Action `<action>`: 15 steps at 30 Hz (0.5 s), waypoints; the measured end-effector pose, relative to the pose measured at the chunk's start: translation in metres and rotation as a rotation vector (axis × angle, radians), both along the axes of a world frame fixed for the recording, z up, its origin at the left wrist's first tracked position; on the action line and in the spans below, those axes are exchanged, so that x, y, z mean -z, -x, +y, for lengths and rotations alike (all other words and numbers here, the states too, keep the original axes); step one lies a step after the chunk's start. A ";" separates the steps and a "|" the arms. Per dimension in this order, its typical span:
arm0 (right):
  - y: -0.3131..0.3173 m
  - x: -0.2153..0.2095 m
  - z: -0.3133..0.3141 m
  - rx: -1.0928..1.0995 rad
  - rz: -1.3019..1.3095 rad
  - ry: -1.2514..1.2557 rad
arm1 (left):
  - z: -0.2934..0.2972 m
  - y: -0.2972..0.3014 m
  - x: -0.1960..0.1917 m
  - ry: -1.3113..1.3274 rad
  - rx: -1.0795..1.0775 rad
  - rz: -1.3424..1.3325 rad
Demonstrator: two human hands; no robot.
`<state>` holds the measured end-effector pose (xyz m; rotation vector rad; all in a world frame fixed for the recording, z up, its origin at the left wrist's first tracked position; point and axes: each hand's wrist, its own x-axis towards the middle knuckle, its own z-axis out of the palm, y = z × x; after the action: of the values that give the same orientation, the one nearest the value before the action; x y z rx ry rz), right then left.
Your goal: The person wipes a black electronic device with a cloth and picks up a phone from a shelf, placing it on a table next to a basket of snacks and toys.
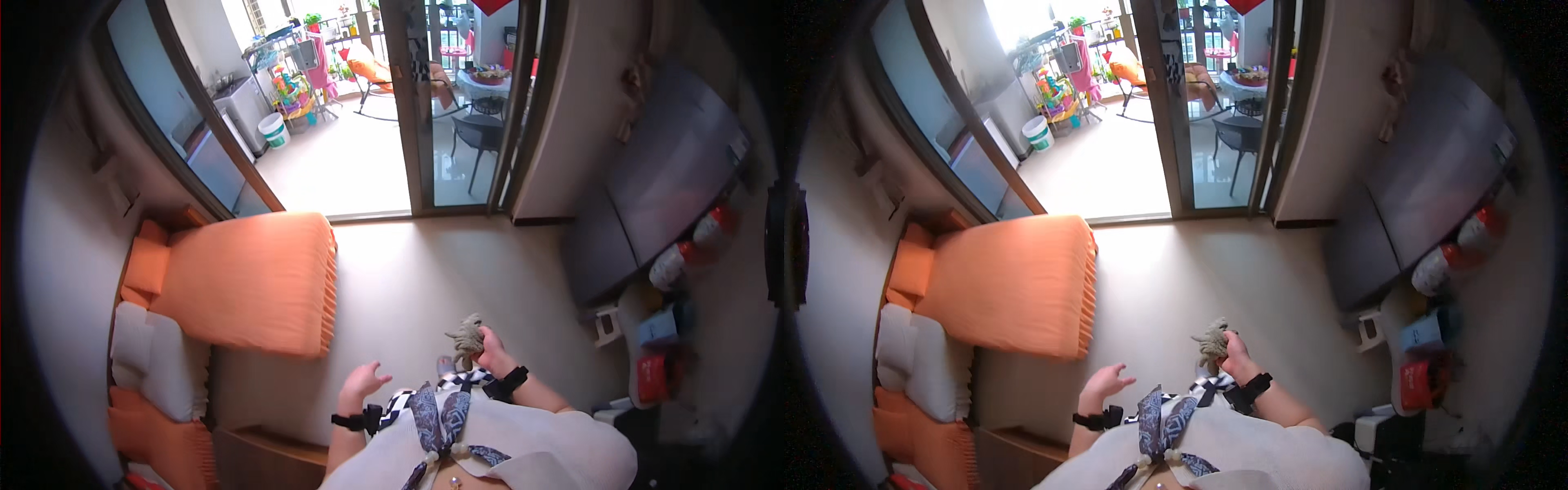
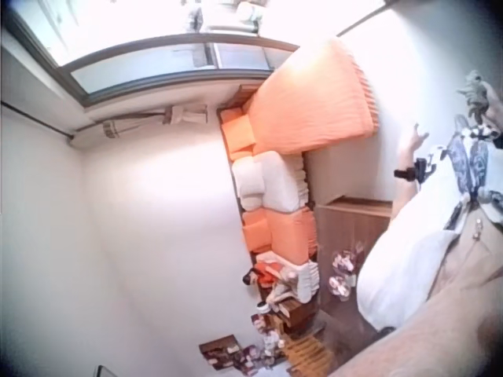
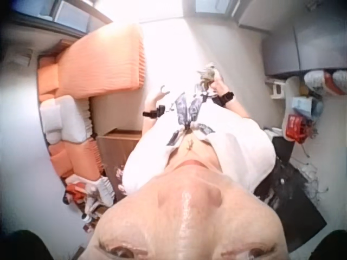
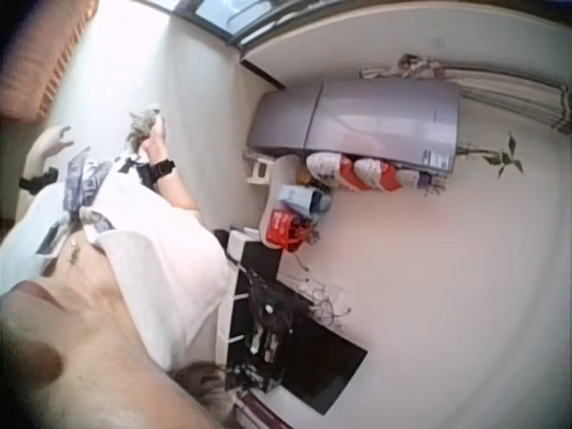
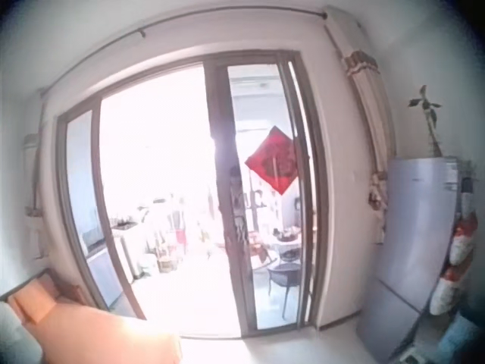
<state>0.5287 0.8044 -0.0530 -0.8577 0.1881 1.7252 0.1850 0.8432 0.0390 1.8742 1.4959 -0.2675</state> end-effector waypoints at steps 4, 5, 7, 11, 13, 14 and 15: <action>0.033 -0.041 0.147 -0.209 -0.118 -0.017 | 0.088 0.019 -0.016 0.016 -0.166 -0.120; 0.041 -0.037 0.184 -0.258 -0.118 -0.039 | 0.114 0.025 -0.018 -0.004 -0.249 -0.176; 0.062 -0.034 0.257 -0.354 -0.125 -0.074 | 0.161 0.043 -0.004 -0.008 -0.286 -0.206; 0.119 -0.069 0.383 -0.530 -0.267 -0.108 | 0.268 0.077 0.035 0.178 -0.413 -0.473; 0.147 -0.055 0.448 -0.411 -0.212 -0.082 | 0.343 0.080 0.047 0.193 -0.545 -0.584; 0.165 -0.063 0.478 -0.472 -0.175 -0.104 | 0.372 0.099 0.074 0.163 -0.559 -0.664; 0.167 -0.064 0.505 -0.488 -0.150 -0.104 | 0.403 0.089 0.063 0.195 -0.536 -0.667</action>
<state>0.3618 1.3090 0.0108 -1.0071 -0.2292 2.0870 0.0960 1.2465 -0.0236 1.1725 1.3600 0.4126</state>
